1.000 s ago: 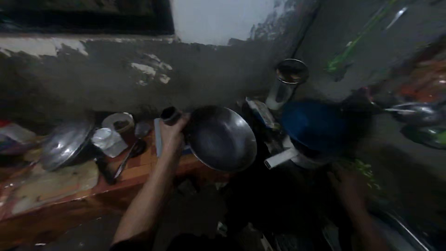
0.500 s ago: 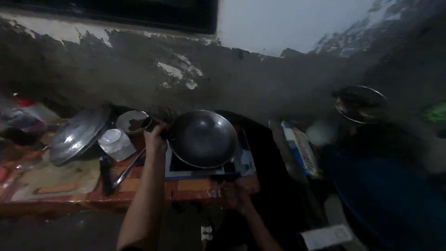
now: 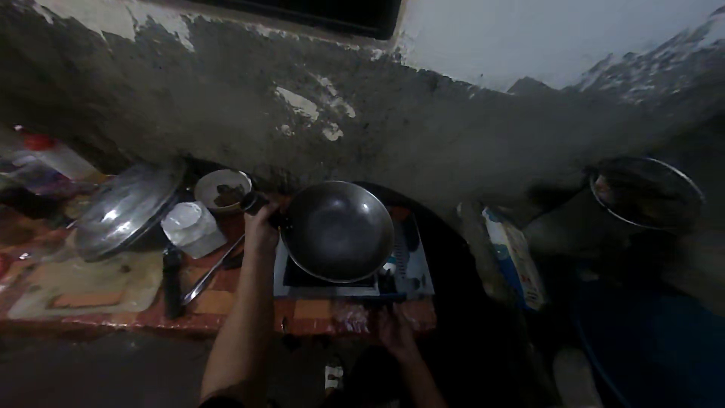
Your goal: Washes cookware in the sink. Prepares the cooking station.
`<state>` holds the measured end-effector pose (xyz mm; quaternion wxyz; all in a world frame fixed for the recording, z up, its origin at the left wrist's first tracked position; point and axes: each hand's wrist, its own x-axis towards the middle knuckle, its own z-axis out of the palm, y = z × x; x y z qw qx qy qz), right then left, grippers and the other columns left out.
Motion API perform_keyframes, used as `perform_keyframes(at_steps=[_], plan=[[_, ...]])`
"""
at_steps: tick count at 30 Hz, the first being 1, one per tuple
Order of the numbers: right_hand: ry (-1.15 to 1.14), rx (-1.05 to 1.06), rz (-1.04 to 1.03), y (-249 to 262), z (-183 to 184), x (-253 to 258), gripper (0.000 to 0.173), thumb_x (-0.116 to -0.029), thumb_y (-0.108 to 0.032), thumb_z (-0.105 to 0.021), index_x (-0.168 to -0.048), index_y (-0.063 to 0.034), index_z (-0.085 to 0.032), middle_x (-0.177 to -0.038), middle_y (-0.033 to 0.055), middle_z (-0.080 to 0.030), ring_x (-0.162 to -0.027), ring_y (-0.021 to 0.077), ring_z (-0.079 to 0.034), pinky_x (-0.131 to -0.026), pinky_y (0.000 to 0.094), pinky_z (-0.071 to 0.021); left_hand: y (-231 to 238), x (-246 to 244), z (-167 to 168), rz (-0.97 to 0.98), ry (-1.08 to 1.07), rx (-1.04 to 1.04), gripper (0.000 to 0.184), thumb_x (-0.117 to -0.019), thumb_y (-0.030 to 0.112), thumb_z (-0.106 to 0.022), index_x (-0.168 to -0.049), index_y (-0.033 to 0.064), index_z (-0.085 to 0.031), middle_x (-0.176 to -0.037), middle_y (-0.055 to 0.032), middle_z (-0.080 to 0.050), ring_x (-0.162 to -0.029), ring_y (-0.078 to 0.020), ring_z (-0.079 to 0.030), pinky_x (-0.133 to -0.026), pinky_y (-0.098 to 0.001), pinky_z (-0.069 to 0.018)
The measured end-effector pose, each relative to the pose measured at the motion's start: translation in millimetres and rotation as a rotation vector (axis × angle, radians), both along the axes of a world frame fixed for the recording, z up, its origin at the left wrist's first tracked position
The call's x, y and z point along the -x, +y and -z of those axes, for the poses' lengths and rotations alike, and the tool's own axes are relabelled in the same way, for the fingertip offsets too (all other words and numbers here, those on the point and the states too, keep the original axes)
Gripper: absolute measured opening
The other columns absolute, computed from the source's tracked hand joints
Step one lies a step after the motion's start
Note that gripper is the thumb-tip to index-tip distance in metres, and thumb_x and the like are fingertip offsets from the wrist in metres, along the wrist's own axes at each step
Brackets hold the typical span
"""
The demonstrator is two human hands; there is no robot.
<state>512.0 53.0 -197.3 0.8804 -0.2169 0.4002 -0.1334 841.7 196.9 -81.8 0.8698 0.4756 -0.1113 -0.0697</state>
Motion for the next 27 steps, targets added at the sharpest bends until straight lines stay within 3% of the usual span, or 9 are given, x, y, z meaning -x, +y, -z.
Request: perform_keyframes(at_steps=[3, 5, 6, 9, 12, 15, 19, 23, 27], plan=[[0.078, 0.073, 0.037, 5, -4, -6, 0.027, -0.1119, -0.023, -0.036, -0.101, -0.0103, -0.057, -0.072, -0.0014, -0.062, -0.057, 0.0072, -0.06, -0.056, 0.0231, -0.0564, 8, -4, 9, 0.032, 0.039, -0.086, 0.013, -0.0943, 0.006, -0.051, -0.106, 0.0107, -0.056, -0.082, 0.0016, -0.066, -0.07, -0.0074, -0.064, -0.065, -0.0256, -0.0568], [0.285, 0.381, -0.03, 6, -15, -9, 0.014, -0.109, -0.015, -0.048, -0.112, -0.0027, -0.055, -0.074, 0.0014, -0.06, -0.059, 0.0075, -0.058, -0.055, 0.0232, -0.0536, 14, -5, 7, 0.043, 0.061, -0.174, 0.016, -0.0971, 0.008, -0.054, -0.113, 0.0088, -0.055, -0.086, 0.0006, -0.065, -0.072, -0.0076, -0.064, -0.066, -0.0259, -0.0568], [0.423, 0.592, -0.097, 7, -19, -10, 0.019, -0.106, -0.015, -0.056, -0.114, 0.0024, -0.058, -0.078, 0.0051, -0.062, -0.063, 0.0099, -0.059, -0.059, 0.0263, -0.0542, 17, -4, 4, 0.05, 0.066, -0.218, 0.02, -0.0981, 0.009, -0.058, -0.117, 0.0081, -0.055, -0.089, 0.0002, -0.065, -0.074, -0.0075, -0.063, -0.068, -0.026, -0.0566], [0.661, 1.0, -0.246, 8, -27, -9, 0.034, -0.1005, -0.019, -0.066, -0.114, 0.0119, -0.064, -0.105, 0.0261, -0.067, -0.097, 0.0339, -0.066, -0.09, 0.0513, -0.0533, 28, -2, -1, 0.126, 0.051, -0.309, 0.04, -0.0973, 0.01, -0.064, -0.135, 0.0077, -0.049, -0.108, -0.0019, -0.065, -0.09, -0.0083, -0.064, -0.079, -0.0279, -0.0563], [0.701, 1.192, -0.197, 16, -19, -13, 0.033, -0.1002, -0.018, -0.066, -0.112, 0.0131, -0.065, -0.104, 0.029, -0.068, -0.098, 0.0392, -0.067, -0.092, 0.0559, -0.0525, 47, 2, -1, 0.161, -0.015, -0.415, 0.064, -0.0938, 0.015, -0.069, -0.148, 0.0063, -0.036, -0.126, -0.0094, -0.059, -0.107, -0.0134, -0.062, -0.091, -0.0327, -0.0547], [0.719, 1.326, -0.123, 25, -15, -14, 0.032, -0.1002, -0.017, -0.065, -0.111, 0.0128, -0.067, -0.099, 0.0286, -0.07, -0.094, 0.0407, -0.069, -0.088, 0.058, -0.0533, 83, 22, -1, 0.164, -0.058, -0.555, 0.085, -0.0982, 0.022, -0.066, -0.163, 0.0115, -0.012, -0.157, -0.0167, -0.04, -0.13, -0.0214, -0.054, -0.103, -0.0374, -0.05], [0.809, 1.324, -0.185, 32, -18, -16, 0.035, -0.1049, -0.022, -0.058, -0.122, 0.0068, -0.065, -0.11, 0.027, -0.07, -0.104, 0.0408, -0.069, -0.094, 0.0592, -0.0525, 154, 67, -2, 0.166, -0.155, -0.71, 0.074, -0.0934, 0.016, -0.068, -0.154, -0.0027, -0.03, -0.15, -0.0217, -0.047, -0.123, -0.022, -0.061, -0.099, -0.0335, -0.054], [0.838, 1.407, -0.164, 41, -22, -18, 0.035, -0.1048, -0.018, -0.058, -0.125, 0.0105, -0.063, -0.114, 0.0309, -0.068, -0.109, 0.045, -0.067, -0.098, 0.0608, -0.0505, 247, 101, 15, 0.153, -0.234, -0.949, 0.061, -0.0935, 0.012, -0.068, -0.146, -0.0047, -0.044, -0.138, -0.0209, -0.058, -0.102, -0.0201, -0.068, -0.085, -0.0338, -0.0583], [0.873, 1.436, -0.21, 41, -23, -19, 0.036, -0.1059, -0.02, -0.058, -0.123, 0.011, -0.064, -0.117, 0.0336, -0.067, -0.113, 0.0484, -0.065, -0.1, 0.0633, -0.0478, 337, 107, 16, 0.042, -0.141, -1.139, 0.055, -0.0937, 0.007, -0.07, -0.143, -0.0046, -0.049, -0.134, -0.0227, -0.06, -0.102, -0.0251, -0.069, -0.088, -0.0393, -0.0581]])
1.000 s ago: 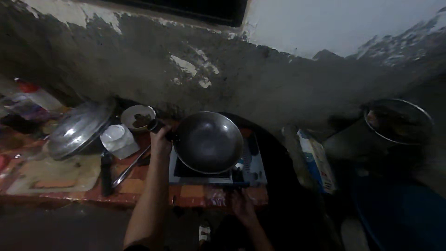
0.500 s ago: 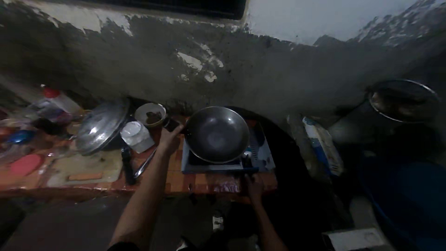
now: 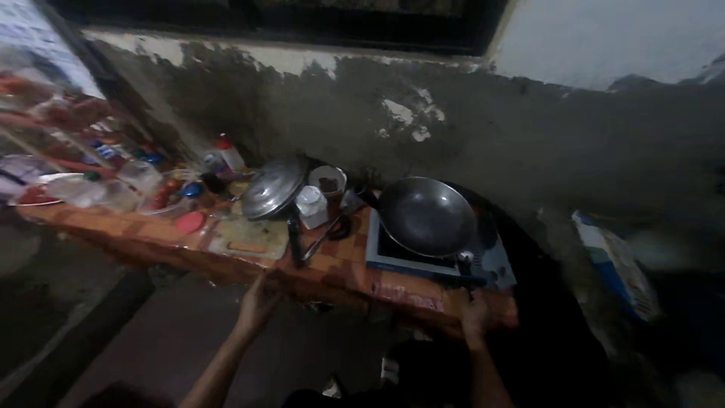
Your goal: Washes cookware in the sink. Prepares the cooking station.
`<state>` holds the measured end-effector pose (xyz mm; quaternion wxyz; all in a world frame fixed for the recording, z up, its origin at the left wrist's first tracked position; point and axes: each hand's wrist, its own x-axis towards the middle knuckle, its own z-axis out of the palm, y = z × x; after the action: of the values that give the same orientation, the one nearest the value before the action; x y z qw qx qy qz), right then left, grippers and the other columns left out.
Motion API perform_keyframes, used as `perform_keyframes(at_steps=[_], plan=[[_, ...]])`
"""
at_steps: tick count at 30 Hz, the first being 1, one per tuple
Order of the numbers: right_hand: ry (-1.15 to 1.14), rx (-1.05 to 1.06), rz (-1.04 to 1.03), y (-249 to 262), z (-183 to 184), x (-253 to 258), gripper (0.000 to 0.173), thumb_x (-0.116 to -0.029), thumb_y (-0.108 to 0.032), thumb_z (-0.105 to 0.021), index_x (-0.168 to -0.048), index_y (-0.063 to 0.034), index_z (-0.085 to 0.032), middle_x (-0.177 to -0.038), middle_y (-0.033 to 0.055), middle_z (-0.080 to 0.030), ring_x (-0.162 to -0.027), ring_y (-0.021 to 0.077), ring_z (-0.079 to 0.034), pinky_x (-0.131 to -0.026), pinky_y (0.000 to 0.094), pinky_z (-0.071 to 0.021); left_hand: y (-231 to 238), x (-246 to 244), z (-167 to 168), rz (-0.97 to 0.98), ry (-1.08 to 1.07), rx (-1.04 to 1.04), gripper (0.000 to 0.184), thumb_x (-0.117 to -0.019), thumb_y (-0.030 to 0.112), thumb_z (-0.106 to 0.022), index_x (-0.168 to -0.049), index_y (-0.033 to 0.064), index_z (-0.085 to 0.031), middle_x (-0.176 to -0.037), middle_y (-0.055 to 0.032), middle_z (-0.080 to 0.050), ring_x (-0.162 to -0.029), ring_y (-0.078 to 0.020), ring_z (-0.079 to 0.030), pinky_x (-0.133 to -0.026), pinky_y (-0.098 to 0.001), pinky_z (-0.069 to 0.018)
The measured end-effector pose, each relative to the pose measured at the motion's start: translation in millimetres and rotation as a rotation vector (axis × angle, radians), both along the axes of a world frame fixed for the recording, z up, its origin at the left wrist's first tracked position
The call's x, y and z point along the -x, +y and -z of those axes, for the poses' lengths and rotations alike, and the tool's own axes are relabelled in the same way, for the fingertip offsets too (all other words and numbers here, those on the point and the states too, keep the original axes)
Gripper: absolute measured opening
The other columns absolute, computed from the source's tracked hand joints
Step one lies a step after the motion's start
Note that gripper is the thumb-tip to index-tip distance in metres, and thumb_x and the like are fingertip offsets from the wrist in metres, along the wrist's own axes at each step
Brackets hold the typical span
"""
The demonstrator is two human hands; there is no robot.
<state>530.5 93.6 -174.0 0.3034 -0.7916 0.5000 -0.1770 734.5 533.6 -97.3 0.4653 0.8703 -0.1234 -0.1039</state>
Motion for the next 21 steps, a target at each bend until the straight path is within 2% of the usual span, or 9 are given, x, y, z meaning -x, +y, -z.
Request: perform_keyframes(at_steps=[3, 5, 7, 10, 13, 15, 17, 18, 21], plan=[[-0.018, -0.147, -0.034, -1, -2, 3, 0.045, -0.1108, -0.026, -0.047, -0.135, 0.0111, -0.056, -0.128, 0.0341, -0.062, -0.12, 0.0467, -0.062, -0.104, 0.0603, -0.0473, 53, -15, -14, -0.105, -0.068, -0.21, 0.031, -0.0983, 0.018, -0.069, -0.119, -0.0052, -0.068, -0.116, -0.0233, -0.069, -0.101, -0.0326, -0.069, -0.093, -0.0512, -0.0545], [-0.132, -0.357, -0.04, 1, 1, 4, 0.05, -0.1143, -0.025, -0.033, -0.15, 0.0097, -0.039, -0.136, 0.0332, -0.056, -0.117, 0.0392, -0.061, -0.1, 0.0519, -0.0492, 69, -31, -28, -0.159, -0.082, -0.295, 0.029, -0.1011, 0.02, -0.065, -0.113, -0.0057, -0.071, -0.111, -0.0249, -0.069, -0.102, -0.0382, -0.067, -0.095, -0.0591, -0.0495], [-0.242, -0.488, 0.016, 4, 4, 3, 0.051, -0.1152, -0.027, -0.027, -0.153, 0.0058, -0.035, -0.13, 0.0263, -0.057, -0.102, 0.0254, -0.06, -0.089, 0.0398, -0.0506, 69, -54, -37, -0.169, -0.137, -0.317, 0.03, -0.1002, 0.019, -0.065, -0.117, -0.0054, -0.07, -0.121, -0.0263, -0.067, -0.112, -0.0404, -0.065, -0.1, -0.0583, -0.0479], [-0.263, -0.571, 0.099, -7, 15, -3, 0.046, -0.1153, -0.027, -0.027, -0.147, 0.0038, -0.041, -0.112, 0.0148, -0.061, -0.083, 0.011, -0.06, -0.074, 0.0276, -0.0514, 50, -104, -49, -0.093, -0.117, -0.305, 0.048, -0.0968, 0.022, -0.07, -0.136, -0.0027, -0.059, -0.144, -0.0283, -0.052, -0.131, -0.0452, -0.051, -0.11, -0.0567, -0.041], [-0.375, -0.581, -0.069, -22, 27, 7, 0.042, -0.1123, -0.017, -0.03, -0.139, 0.014, -0.042, -0.107, 0.0205, -0.06, -0.081, 0.0154, -0.059, -0.073, 0.0311, -0.0513, 15, -155, -62, -0.048, -0.113, -0.368, 0.055, -0.0988, 0.026, -0.067, -0.145, 0.0006, -0.052, -0.153, -0.0273, -0.044, -0.14, -0.0478, -0.042, -0.114, -0.0602, -0.0359], [-0.471, -0.607, -0.013, -14, 19, 2, 0.045, -0.1135, -0.027, -0.026, -0.121, 0.0087, -0.053, -0.087, 0.01, -0.063, -0.066, 0.0116, -0.06, -0.062, 0.0292, -0.0531, -6, -190, -70, -0.02, -0.143, -0.442, 0.054, -0.1013, 0.024, -0.063, -0.149, 0.0034, -0.049, -0.158, -0.0251, -0.039, -0.145, -0.0471, -0.036, -0.117, -0.0594, -0.0322], [-0.523, -0.683, -0.035, -5, -1, 1, 0.051, -0.1143, -0.033, -0.02, -0.126, 0.0068, -0.051, -0.09, 0.007, -0.062, -0.069, 0.0101, -0.06, -0.064, 0.0283, -0.0533, -21, -224, -77, 0.029, -0.185, -0.511, 0.052, -0.1026, 0.02, -0.06, -0.151, 0.005, -0.048, -0.158, -0.0253, -0.038, -0.146, -0.0485, -0.035, -0.117, -0.062, -0.0315], [-0.578, -0.673, -0.049, -1, -4, 2, 0.051, -0.1138, -0.031, -0.022, -0.127, 0.0094, -0.051, -0.091, 0.0094, -0.064, -0.069, 0.0109, -0.062, -0.062, 0.0287, -0.0542, -27, -241, -79, 0.061, -0.209, -0.552, 0.051, -0.1029, 0.018, -0.059, -0.152, 0.0059, -0.047, -0.159, -0.0247, -0.038, -0.145, -0.0495, -0.035, -0.116, -0.0636, -0.0315], [-0.432, -0.764, 0.106, 9, -35, -9, 0.042, -0.1131, -0.027, -0.029, -0.129, 0.003, -0.054, -0.097, 0.0093, -0.064, -0.075, 0.0138, -0.062, -0.07, 0.0314, -0.0545, -36, -292, -70, 0.115, -0.279, -0.692, 0.054, -0.1042, 0.012, -0.053, -0.157, 0.0096, -0.04, -0.164, -0.021, -0.032, -0.149, -0.0477, -0.03, -0.117, -0.0642, -0.0285]])
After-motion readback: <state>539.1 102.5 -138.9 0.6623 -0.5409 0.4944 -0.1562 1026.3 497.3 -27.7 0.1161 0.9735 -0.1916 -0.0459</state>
